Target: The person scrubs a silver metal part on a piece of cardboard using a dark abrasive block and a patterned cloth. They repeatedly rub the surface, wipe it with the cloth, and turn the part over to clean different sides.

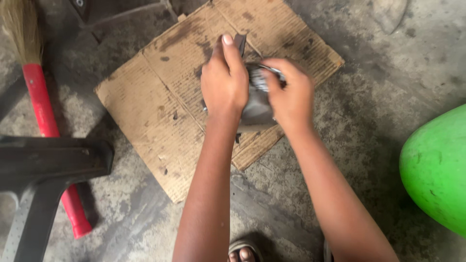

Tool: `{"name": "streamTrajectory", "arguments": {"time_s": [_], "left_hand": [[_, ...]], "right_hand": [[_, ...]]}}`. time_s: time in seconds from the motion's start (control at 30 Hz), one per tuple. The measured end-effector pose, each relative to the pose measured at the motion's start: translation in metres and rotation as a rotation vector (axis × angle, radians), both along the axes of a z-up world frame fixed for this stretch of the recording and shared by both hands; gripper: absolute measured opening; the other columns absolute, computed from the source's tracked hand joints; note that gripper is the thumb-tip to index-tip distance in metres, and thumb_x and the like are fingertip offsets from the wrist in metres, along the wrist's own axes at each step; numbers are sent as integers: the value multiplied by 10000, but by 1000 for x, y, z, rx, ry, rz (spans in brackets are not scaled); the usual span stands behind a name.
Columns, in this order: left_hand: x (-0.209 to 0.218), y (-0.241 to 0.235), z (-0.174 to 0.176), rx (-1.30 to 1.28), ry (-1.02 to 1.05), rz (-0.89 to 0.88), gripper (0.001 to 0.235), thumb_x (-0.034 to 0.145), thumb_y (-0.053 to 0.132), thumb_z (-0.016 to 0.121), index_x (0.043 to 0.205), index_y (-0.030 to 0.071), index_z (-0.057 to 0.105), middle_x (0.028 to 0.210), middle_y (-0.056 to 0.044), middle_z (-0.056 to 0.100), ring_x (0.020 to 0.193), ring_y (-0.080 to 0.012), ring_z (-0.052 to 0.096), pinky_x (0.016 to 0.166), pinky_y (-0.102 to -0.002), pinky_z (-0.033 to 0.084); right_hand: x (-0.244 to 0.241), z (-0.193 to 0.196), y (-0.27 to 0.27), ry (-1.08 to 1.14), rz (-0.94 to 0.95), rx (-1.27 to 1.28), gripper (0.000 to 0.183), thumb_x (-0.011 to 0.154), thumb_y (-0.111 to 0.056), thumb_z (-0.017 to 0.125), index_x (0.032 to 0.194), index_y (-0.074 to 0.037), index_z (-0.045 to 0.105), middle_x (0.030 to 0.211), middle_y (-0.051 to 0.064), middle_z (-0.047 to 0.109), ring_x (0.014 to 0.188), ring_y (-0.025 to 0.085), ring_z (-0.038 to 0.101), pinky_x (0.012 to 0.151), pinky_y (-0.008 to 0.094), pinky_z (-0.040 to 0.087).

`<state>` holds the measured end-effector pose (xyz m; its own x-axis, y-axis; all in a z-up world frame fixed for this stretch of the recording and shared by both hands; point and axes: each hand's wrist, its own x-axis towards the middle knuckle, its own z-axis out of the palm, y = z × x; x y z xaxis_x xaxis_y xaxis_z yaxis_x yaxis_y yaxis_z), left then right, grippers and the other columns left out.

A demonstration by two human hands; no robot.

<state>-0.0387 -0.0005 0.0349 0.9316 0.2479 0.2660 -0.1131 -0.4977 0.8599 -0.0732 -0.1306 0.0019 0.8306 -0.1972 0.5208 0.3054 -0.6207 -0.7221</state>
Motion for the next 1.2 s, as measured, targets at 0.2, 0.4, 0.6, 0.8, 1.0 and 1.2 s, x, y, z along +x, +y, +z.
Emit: {"name": "streamTrajectory", "arguments": {"time_s": [0.2, 0.4, 0.6, 0.8, 1.0, 1.2], "left_hand": [[-9, -11, 3, 74, -36, -61, 626, 1054, 475, 328, 1357, 22, 634, 903, -250, 753, 908, -446, 730, 847, -526, 557], [-10, -9, 8, 108, -79, -85, 617, 1073, 485, 348, 1370, 31, 642, 891, -247, 745, 888, -431, 742, 825, -515, 577], [-12, -22, 14, 148, 154, -147, 671, 1000, 499, 342, 1440, 39, 554, 701, -239, 721, 717, -419, 731, 705, -530, 558], [-6, -31, 6, 136, 7, -84, 634, 1047, 496, 363, 1378, 16, 613, 824, -246, 738, 833, -428, 739, 784, -521, 570], [-13, -33, 15, 121, 55, -135, 616, 1011, 456, 370, 1399, 36, 599, 724, -240, 725, 755, -424, 735, 742, -518, 561], [-18, -35, 6, 157, -71, -64, 550, 1051, 424, 402, 1316, 15, 658, 773, -243, 714, 744, -436, 716, 722, -536, 552]], "right_hand": [[-4, -3, -11, 66, -167, -55, 155, 902, 32, 730, 1037, -43, 744, 983, 124, 757, 892, 246, 738, 799, 375, 566], [-24, -14, -1, 17, -74, 76, 134, 898, 44, 729, 1006, -32, 711, 951, 112, 729, 851, 218, 711, 692, 343, 542], [-17, -13, -24, -9, -244, 8, 120, 892, 83, 722, 982, 9, 693, 935, 113, 721, 871, 184, 684, 777, 328, 532], [-35, -16, -8, 26, -76, 200, 89, 918, 58, 724, 978, 8, 682, 899, 101, 686, 804, 183, 650, 720, 316, 516], [-15, -16, -32, 60, -245, 72, 79, 918, 52, 707, 969, -4, 684, 905, 92, 715, 826, 184, 689, 748, 327, 524], [-24, -19, -22, 185, -86, 150, 62, 932, 6, 717, 974, -25, 683, 906, 112, 703, 794, 246, 653, 707, 366, 517]]}}
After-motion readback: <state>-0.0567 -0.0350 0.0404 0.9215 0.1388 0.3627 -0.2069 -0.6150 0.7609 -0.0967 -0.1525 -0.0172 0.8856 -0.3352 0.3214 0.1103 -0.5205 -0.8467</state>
